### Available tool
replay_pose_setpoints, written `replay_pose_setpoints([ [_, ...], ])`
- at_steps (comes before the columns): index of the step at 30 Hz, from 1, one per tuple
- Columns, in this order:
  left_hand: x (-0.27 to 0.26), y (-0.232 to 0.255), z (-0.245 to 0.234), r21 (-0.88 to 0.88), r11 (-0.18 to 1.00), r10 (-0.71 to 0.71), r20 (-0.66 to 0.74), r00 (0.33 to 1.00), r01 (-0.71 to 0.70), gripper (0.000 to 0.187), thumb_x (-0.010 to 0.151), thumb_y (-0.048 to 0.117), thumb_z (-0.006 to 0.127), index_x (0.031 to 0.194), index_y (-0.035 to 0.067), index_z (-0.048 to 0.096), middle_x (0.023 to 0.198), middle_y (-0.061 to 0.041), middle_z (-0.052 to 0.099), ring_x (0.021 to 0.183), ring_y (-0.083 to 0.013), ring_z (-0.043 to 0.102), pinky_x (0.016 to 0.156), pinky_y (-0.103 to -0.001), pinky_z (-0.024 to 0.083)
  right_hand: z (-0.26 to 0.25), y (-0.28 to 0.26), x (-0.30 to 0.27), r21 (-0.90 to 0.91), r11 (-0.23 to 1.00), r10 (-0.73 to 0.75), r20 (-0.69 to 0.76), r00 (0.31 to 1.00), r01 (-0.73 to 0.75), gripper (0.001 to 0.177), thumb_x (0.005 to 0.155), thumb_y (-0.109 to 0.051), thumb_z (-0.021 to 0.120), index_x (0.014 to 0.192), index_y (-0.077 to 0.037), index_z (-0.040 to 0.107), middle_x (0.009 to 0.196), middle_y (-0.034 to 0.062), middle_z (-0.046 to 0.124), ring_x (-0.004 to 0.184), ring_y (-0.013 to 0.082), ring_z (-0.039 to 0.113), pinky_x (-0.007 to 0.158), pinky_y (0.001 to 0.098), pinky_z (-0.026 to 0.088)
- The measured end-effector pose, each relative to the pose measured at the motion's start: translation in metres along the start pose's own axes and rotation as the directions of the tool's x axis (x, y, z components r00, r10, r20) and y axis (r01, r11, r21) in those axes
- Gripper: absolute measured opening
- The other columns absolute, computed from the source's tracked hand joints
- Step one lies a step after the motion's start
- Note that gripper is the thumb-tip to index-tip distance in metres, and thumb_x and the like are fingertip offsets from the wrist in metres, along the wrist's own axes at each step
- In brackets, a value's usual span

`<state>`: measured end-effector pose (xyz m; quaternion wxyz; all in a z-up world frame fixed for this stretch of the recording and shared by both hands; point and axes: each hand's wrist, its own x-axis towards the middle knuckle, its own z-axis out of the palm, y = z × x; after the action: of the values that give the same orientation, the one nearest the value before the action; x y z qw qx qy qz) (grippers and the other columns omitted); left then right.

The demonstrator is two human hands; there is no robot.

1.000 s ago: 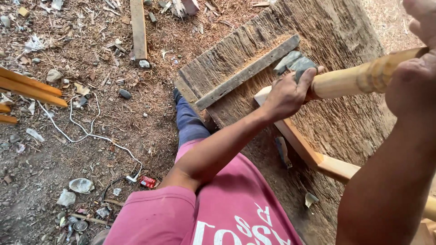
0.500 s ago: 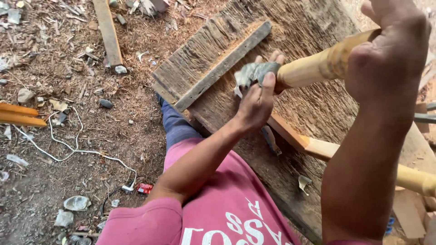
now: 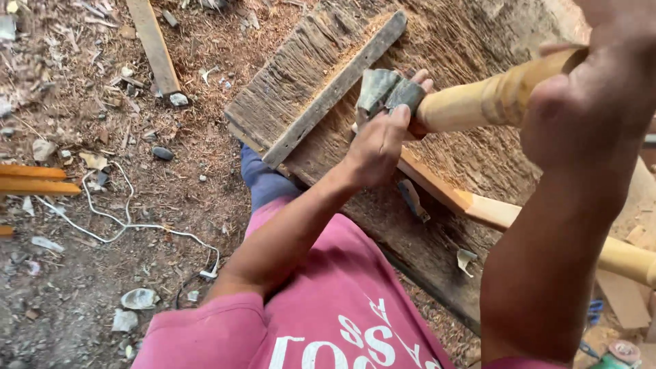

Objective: Sanding a wooden furniture frame with sandpaper to smooth the surface

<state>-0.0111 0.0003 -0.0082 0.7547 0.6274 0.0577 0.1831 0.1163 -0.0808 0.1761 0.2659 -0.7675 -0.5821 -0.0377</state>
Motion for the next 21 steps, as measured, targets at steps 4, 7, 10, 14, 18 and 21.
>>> replay_pose_setpoints([
  [4,0.050,0.003,-0.031,0.189,0.979,-0.091,0.092,0.992,0.072,0.068,0.104,0.045,0.014,0.138,0.013,0.062,0.149,-0.009,0.062,0.142,-0.0280,0.052,0.122,-0.051,0.008,0.002,-0.002,-0.019,-0.187,0.979,0.058,-0.122,0.991,-0.080,0.052,0.081,0.012,0.044,0.130,0.028,0.053,0.132,0.0384,0.057,0.104,0.0477,0.060,0.096,0.0528,0.055],
  [7,0.094,-0.009,-0.048,0.229,0.965,-0.233,0.547,0.804,0.124,0.044,0.099,0.044,0.025,0.078,0.017,0.053,0.082,0.000,0.064,0.079,-0.0136,0.056,0.097,-0.037,0.035,-0.007,-0.040,0.002,-0.206,0.976,0.079,0.013,0.997,-0.075,0.067,0.082,0.001,0.058,0.144,0.029,0.063,0.133,0.0373,0.057,0.121,0.0508,0.054,0.094,0.0540,0.044],
  [10,0.131,-0.025,-0.037,0.293,0.907,-0.125,0.874,0.469,-0.303,0.039,0.105,0.029,0.032,0.124,0.012,0.062,0.126,-0.015,0.067,0.108,-0.0287,0.062,0.092,-0.048,0.046,-0.003,-0.065,0.003,-0.103,0.975,0.198,0.009,0.980,-0.196,0.106,0.106,-0.066,0.014,0.162,0.019,0.046,0.163,0.0390,0.040,0.157,0.0546,0.043,0.133,0.0665,0.043],
  [14,0.158,-0.002,0.000,0.346,0.914,-0.376,0.918,-0.124,-0.211,0.051,0.093,0.025,0.032,0.132,0.011,0.063,0.142,-0.012,0.063,0.125,-0.0245,0.062,0.102,-0.045,0.048,0.004,-0.086,-0.003,-0.181,0.893,0.413,-0.036,0.910,-0.412,0.106,0.100,-0.073,0.021,0.157,0.013,0.048,0.165,0.0363,0.036,0.163,0.0501,0.026,0.142,0.0741,0.023],
  [18,0.146,-0.038,0.026,0.146,0.948,-0.232,0.925,-0.300,-0.284,0.051,0.101,0.026,0.028,0.132,0.004,0.062,0.141,-0.020,0.061,0.120,-0.0304,0.064,0.100,-0.044,0.049,0.002,-0.102,0.010,-0.315,0.767,0.579,-0.034,0.815,-0.559,0.087,0.102,-0.053,0.045,0.153,0.018,0.051,0.164,0.0473,0.034,0.163,0.0536,0.021,0.139,0.0703,0.020],
  [21,0.123,-0.016,-0.037,0.176,0.982,-0.159,0.969,0.191,-0.074,0.068,0.099,0.046,0.011,0.103,0.011,0.069,0.094,-0.013,0.075,0.106,-0.0313,0.068,0.120,-0.058,0.005,0.009,-0.112,0.015,-0.318,0.644,0.714,-0.076,0.696,-0.696,0.110,0.100,-0.077,0.018,0.156,0.013,0.051,0.168,0.0427,0.036,0.163,0.0630,0.027,0.141,0.0771,0.020],
])
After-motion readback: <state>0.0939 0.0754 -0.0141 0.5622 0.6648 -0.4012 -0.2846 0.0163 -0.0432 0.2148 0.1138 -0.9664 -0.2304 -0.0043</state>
